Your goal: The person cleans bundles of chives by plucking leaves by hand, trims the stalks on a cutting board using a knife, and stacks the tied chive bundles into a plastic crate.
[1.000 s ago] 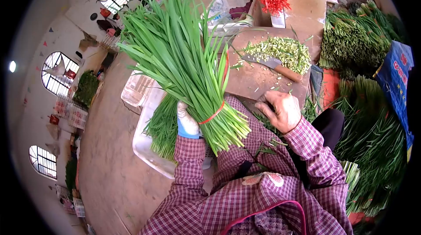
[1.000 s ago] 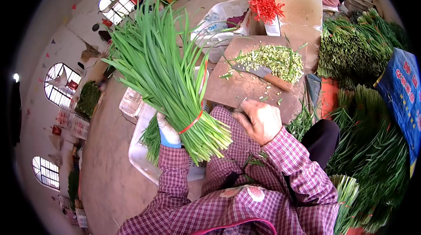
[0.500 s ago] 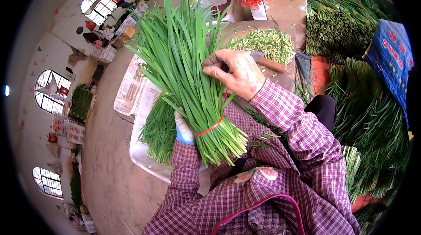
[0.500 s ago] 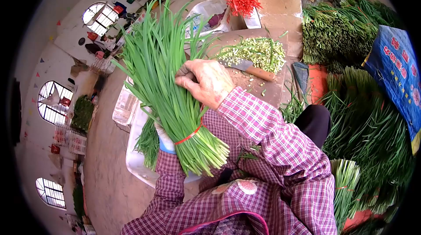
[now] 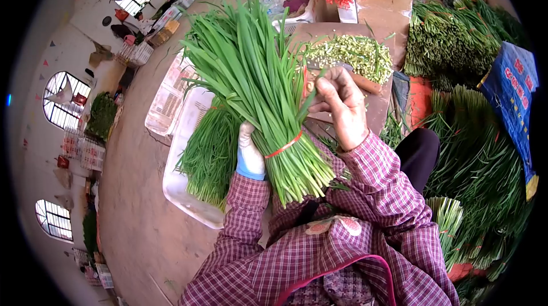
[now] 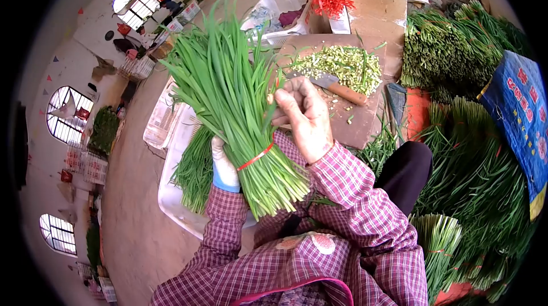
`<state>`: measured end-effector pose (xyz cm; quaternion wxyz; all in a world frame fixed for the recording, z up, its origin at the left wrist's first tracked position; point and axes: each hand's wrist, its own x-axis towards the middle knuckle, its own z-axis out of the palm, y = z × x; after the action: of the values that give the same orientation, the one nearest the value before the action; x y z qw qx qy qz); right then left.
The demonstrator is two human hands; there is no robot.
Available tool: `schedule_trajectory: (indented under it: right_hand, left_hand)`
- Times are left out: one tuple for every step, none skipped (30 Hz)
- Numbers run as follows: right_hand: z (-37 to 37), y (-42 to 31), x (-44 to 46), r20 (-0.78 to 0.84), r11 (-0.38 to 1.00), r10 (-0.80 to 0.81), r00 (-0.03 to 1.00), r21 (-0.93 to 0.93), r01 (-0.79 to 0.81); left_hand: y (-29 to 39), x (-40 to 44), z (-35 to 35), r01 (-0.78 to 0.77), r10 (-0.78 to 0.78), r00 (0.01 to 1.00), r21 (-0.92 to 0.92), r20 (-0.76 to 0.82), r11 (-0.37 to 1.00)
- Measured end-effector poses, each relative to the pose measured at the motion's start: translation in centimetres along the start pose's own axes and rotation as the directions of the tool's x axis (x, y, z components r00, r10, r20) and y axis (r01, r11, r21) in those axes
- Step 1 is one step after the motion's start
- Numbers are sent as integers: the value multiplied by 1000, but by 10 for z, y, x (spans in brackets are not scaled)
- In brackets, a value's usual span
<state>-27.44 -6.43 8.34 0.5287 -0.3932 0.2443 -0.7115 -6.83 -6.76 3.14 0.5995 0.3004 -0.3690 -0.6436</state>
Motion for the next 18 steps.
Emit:
schedule_trajectory:
  right_hand:
    - [-7,2,0,-21,999,24,999,-27,-24]
    - [-12,-3,0,-40,991,53,998,122,-47]
    - [-20,-10,3,-15,970,36,999,240,-31]
    - [-30,-20,6,7,935,17,1000,354,-18]
    - [-38,-32,5,132,933,0,991,358,-47]
    - [-45,-42,4,254,930,-18,967,359,-77]
    - [-45,-45,1,309,967,66,949,214,-137]
    - [-44,-49,-3,361,982,151,920,55,-183]
    - [-43,-52,-6,409,972,234,882,-104,-209]
    - [-24,-52,-7,380,944,272,884,-282,-170]
    - [-16,-43,-5,367,871,201,908,-491,6]
    - [-3,-40,-6,308,764,180,934,-642,64]
    - [7,-34,-5,323,730,102,941,-667,149]
    - [16,-27,-4,340,688,25,940,-688,231]
    - [22,-19,-4,354,584,-73,933,-743,327]
    - [27,-11,-3,375,464,-167,912,-786,409]
    - [31,-5,-3,377,402,-155,913,-821,406]
    - [34,-5,-5,365,323,-144,920,-861,392]
  left_hand:
    - [1,1,2,-9,9,1000,4,-22,1000]
    - [2,1,5,0,0,1000,-22,5,1000]
    - [4,1,7,18,-18,1000,-43,0,999]
    - [4,0,8,36,-37,999,-65,-4,997]
    - [0,2,3,31,-31,999,-71,-6,997]
    - [-4,6,-2,2,-3,1000,-64,-10,998]
    - [-8,7,-7,-24,23,1000,-57,-14,998]
    - [-13,8,-11,-22,21,1000,-62,-17,998]
    - [-16,10,-9,-25,24,999,-31,-31,999]
    - [-16,11,-3,-28,28,999,2,-42,1000]
    - [-15,8,5,-35,35,999,23,3,999]
    - [-12,4,15,-35,35,999,22,4,999]
    - [-9,1,25,-47,47,999,46,-13,998]
    - [-9,-1,31,-57,59,998,71,-30,996]
    - [-10,-3,32,-65,72,995,95,-64,993]
    - [-10,-1,23,-72,72,997,187,10,980]
    - [-16,-3,20,-92,93,996,152,0,984]
    - [-18,-5,26,-111,113,994,116,-11,987]
